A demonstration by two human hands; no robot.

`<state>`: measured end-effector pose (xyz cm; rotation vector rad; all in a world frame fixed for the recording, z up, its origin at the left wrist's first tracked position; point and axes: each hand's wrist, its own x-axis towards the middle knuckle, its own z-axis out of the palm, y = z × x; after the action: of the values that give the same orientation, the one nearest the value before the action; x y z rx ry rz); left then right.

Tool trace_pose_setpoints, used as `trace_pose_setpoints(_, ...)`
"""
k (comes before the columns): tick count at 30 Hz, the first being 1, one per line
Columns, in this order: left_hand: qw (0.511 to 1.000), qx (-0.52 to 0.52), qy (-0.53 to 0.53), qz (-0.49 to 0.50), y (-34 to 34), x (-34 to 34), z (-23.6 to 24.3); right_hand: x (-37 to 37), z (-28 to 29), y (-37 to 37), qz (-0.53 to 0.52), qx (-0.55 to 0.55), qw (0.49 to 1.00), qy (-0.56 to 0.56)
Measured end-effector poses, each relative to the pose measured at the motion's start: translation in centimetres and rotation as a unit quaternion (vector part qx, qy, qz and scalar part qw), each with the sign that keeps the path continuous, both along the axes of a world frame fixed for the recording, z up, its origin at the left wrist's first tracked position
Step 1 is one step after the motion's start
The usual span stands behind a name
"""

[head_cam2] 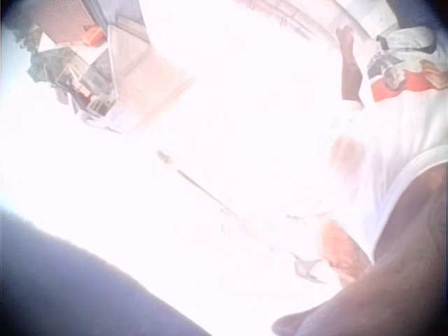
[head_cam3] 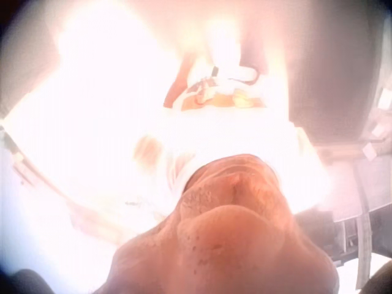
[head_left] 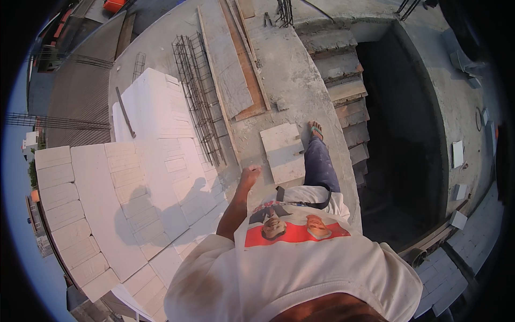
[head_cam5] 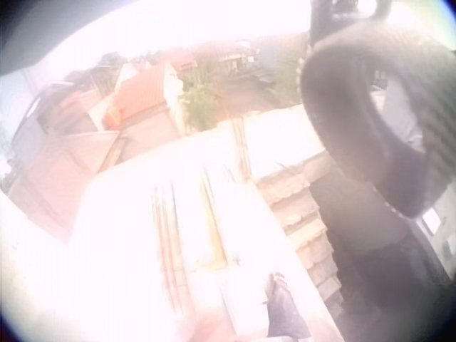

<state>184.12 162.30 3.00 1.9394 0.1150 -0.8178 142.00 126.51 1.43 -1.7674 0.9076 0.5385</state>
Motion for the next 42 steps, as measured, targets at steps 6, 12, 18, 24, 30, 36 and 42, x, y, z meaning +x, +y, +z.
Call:
trace_pose_setpoints(6, 0.99, 0.107, 0.092, 0.019, -3.1, 6.1, 2.1, 29.8, 6.1, -24.7, 0.091, -0.184, 0.978, -0.037)
trace_pose_setpoints(12, 0.995, 0.052, 0.059, 0.064, -11.3, 12.5, 3.7, 56.8, 16.5, -36.7, 0.074, -0.225, 0.956, -0.175)
trace_pose_setpoints(18, 0.98, 0.084, -0.124, -0.129, -14.3, 16.7, -3.2, 73.8, 11.8, -33.9, 0.243, -0.119, 0.953, -0.139)
trace_pose_setpoints(24, 0.98, 0.045, 0.185, 0.057, -19.1, 26.0, -5.4, 81.9, 2.1, -32.9, 0.456, -0.117, 0.863, -0.18)
trace_pose_setpoints(30, 0.866, -0.04, 0.333, 0.371, -23.6, 42.5, -5.0, 92.2, -2.7, -34.2, 0.494, -0.162, 0.854, 0.026)
trace_pose_setpoints(36, 0.696, -0.225, 0.354, 0.583, -28.4, 54.2, -16.8, 111.2, -13.3, -31.2, 0.45, -0.09, 0.887, 0.058)
trace_pose_setpoints(42, 0.437, -0.367, 0.328, 0.753, -33.3, 67.6, -31.7, 129.0, -32.6, -21.6, 0.306, 0.057, 0.944, 0.105)
